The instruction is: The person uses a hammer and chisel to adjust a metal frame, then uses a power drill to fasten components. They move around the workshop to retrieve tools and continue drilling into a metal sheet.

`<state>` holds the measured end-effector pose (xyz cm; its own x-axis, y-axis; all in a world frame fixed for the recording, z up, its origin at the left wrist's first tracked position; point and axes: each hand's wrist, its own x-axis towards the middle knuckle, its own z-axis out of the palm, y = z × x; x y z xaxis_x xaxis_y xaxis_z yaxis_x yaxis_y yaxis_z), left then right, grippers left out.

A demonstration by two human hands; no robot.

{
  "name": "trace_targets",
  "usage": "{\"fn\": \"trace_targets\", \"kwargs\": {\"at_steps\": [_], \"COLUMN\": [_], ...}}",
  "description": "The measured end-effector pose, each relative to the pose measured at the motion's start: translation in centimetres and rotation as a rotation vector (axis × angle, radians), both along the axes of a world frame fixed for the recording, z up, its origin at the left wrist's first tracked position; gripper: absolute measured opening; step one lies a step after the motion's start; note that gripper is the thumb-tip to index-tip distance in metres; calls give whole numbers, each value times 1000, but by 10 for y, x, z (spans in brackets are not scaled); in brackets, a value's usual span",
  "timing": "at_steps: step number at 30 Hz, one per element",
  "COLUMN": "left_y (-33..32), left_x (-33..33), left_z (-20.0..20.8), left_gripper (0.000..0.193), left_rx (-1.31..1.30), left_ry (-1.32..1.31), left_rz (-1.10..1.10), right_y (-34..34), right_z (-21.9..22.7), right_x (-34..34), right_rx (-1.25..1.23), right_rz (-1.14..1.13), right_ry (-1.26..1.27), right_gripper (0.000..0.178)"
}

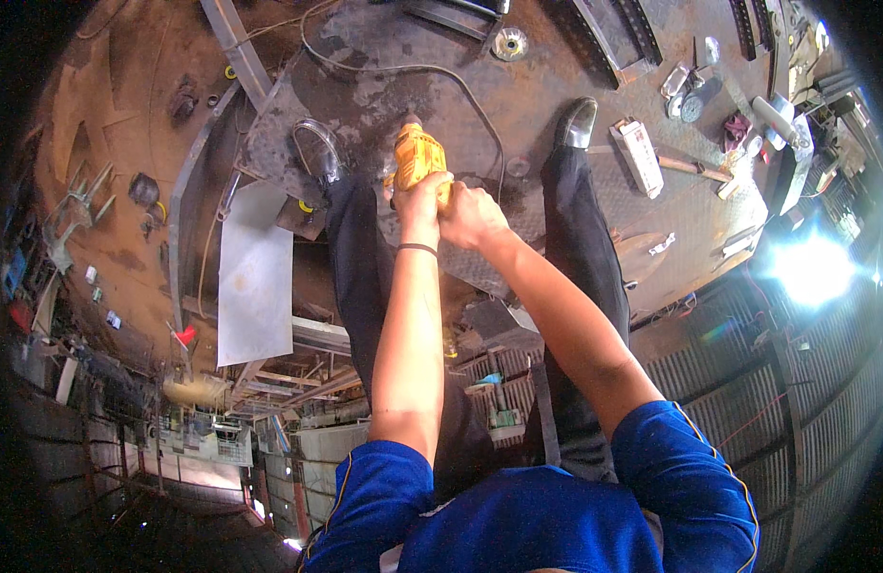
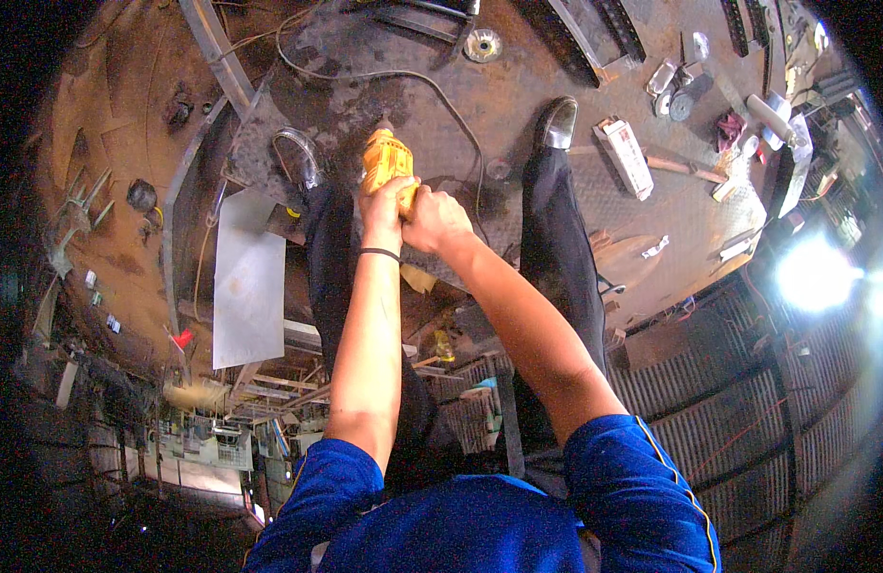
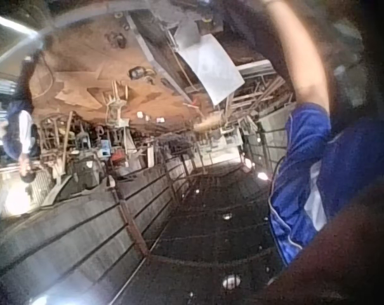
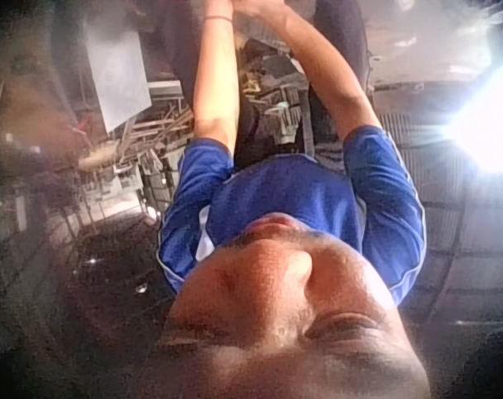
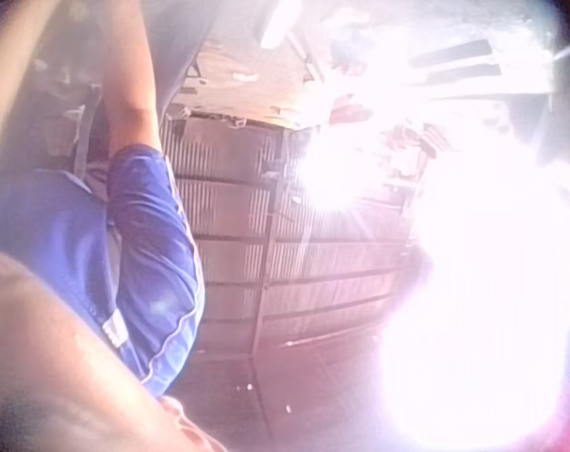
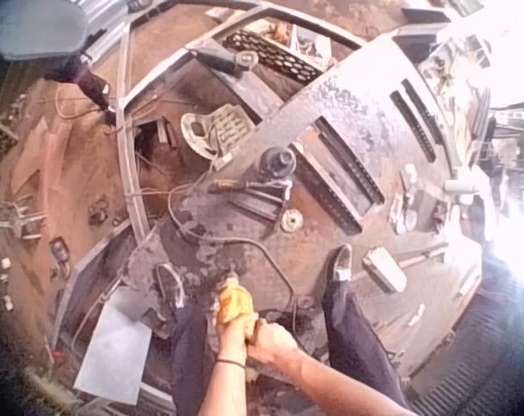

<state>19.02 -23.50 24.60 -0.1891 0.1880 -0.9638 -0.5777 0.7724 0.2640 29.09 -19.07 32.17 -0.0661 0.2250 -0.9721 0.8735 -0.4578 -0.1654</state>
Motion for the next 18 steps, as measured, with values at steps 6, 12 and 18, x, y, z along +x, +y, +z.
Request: {"fn": "trace_targets", "kwargs": {"at_steps": [6, 12, 18], "left_y": [-2, 10, 7], "left_x": [-2, -4, -2], "left_z": [-6, 3, 0], "left_gripper": [44, 50, 43], "left_rx": [14, -38, -43], "left_ry": [17, -17, 16], "left_rz": [-16, -18, -3], "right_y": [4, 5, 0], "right_z": [1, 0, -3], "right_x": [-2, -3, -4], "right_rx": [-21, -25, -20], "right_rz": [-10, -22, -41], "right_ry": [-1, -6, -5], "right_gripper": [56, 56, 55]}}
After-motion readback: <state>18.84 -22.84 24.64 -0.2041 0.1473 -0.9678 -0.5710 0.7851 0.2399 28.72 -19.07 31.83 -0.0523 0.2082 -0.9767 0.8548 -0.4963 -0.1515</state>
